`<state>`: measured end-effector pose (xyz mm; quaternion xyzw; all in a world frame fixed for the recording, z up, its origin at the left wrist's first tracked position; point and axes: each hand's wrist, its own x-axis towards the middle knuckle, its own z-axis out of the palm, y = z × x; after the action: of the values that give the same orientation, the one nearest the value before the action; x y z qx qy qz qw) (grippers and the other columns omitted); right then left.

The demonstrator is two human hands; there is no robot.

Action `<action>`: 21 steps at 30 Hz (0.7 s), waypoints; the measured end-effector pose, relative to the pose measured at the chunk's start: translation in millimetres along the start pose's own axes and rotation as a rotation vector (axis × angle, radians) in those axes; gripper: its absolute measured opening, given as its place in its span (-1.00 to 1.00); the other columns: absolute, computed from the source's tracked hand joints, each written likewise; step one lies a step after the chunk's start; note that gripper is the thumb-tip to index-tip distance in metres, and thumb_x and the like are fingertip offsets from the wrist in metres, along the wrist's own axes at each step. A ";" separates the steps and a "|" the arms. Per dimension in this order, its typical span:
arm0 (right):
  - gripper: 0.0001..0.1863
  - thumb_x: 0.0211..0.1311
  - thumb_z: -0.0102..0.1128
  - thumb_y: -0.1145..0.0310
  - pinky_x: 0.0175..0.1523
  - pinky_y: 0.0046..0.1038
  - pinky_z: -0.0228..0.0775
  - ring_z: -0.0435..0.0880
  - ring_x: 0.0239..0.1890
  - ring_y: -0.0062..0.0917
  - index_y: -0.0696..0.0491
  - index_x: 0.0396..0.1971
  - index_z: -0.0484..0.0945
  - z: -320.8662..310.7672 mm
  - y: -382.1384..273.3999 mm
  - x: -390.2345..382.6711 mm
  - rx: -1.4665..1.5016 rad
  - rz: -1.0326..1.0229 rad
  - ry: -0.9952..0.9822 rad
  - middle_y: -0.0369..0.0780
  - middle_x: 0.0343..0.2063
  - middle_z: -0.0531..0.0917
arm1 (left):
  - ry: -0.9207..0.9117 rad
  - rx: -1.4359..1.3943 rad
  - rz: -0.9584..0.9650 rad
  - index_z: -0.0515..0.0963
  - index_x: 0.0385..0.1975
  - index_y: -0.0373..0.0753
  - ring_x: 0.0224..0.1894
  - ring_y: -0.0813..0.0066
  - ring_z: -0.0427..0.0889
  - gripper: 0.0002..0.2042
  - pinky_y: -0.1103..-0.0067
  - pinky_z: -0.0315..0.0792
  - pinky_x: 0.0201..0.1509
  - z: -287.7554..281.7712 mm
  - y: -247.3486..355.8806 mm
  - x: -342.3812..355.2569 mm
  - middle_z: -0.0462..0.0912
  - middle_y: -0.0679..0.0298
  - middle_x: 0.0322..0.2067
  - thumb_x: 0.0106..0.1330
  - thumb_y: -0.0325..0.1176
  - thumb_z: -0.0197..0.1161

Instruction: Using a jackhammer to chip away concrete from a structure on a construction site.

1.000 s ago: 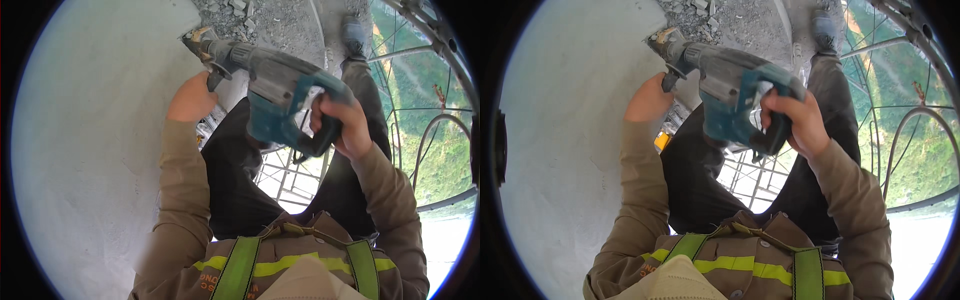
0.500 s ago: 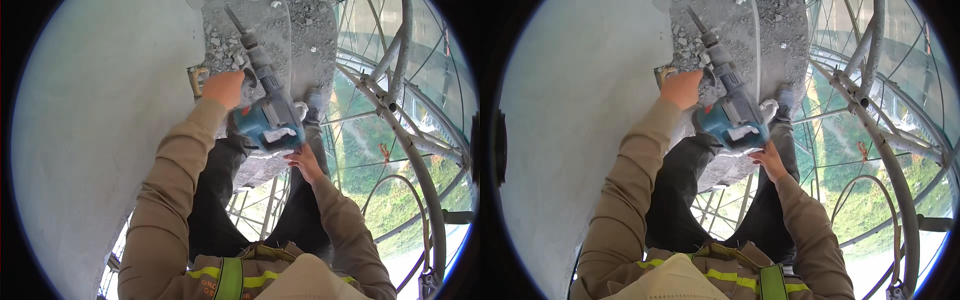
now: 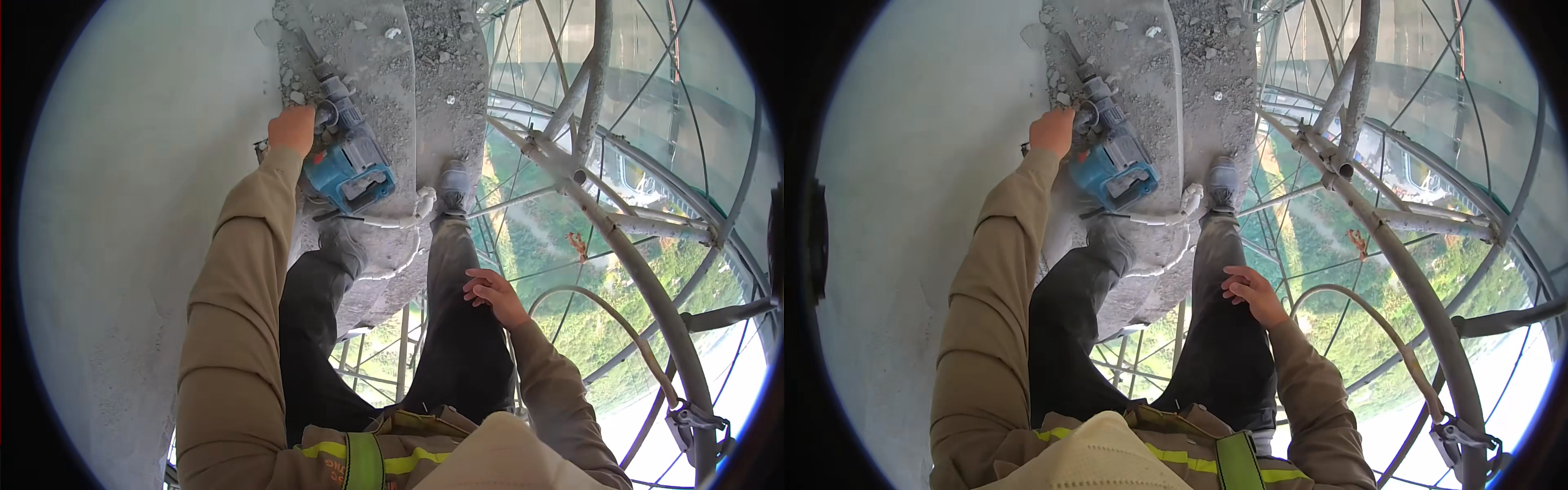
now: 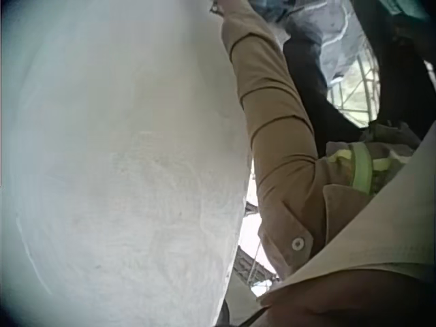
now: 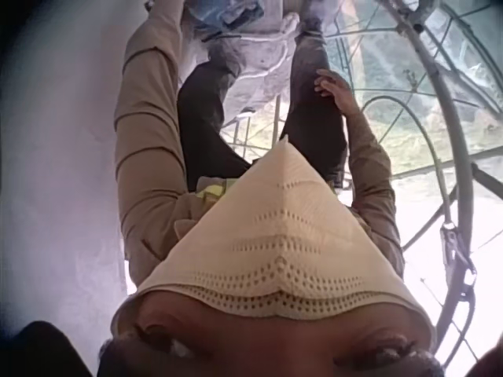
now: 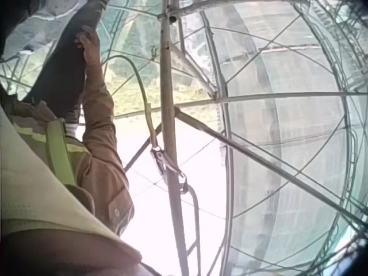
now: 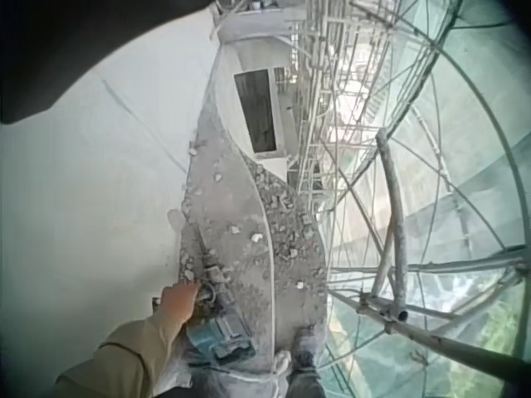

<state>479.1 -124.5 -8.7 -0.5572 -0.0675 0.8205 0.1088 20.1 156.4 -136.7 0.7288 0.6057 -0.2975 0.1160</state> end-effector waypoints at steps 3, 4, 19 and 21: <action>-0.57 0.38 0.21 0.37 -0.07 -0.47 0.50 0.67 -0.15 -0.55 0.07 0.23 0.52 -7.4 -13.2 -8.9 -0.183 0.004 0.070 -0.25 -0.16 0.68 | 0.093 -0.008 -0.039 0.56 -0.03 -0.08 -0.07 0.18 0.66 -0.78 0.25 0.57 -0.16 -28.5 -18.3 -56.4 0.63 0.25 -0.12 0.36 -0.38 0.16; -0.57 0.37 0.22 0.36 -0.09 -0.48 0.49 0.67 -0.16 -0.56 0.07 0.22 0.53 -6.1 -19.3 -10.3 -0.261 0.005 0.089 -0.25 -0.19 0.68 | 0.090 -0.023 -0.048 0.55 0.00 -0.07 -0.09 0.18 0.65 -0.75 0.26 0.56 -0.16 -49.5 -33.5 -86.6 0.61 0.26 -0.11 0.34 -0.37 0.18; -0.62 0.12 0.40 0.25 -0.27 -0.31 0.65 0.78 -0.32 -0.40 0.07 -0.06 0.71 -67.5 -200.7 -23.2 -1.279 -0.240 0.256 -0.12 -0.24 0.79 | 0.728 -0.879 -0.342 0.65 -0.36 -0.17 -0.22 0.08 0.65 -0.89 0.24 0.55 -0.19 -276.0 -53.0 -540.8 0.58 0.18 -0.37 0.17 -0.54 0.30; -0.68 0.15 0.37 0.27 -0.31 -0.34 0.65 0.78 -0.32 -0.43 0.08 -0.12 0.73 -51.3 -250.5 -25.3 -1.454 -0.308 0.345 -0.15 -0.28 0.79 | 0.828 -0.803 -0.527 0.65 -0.37 -0.18 -0.23 0.08 0.64 -0.88 0.24 0.55 -0.22 -288.1 -43.1 -589.2 0.57 0.17 -0.36 0.13 -0.58 0.31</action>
<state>561.7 110.9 53.2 -0.5934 -0.6496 0.4464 -0.1631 11.0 -160.2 439.2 0.5094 0.8239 0.2410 0.0591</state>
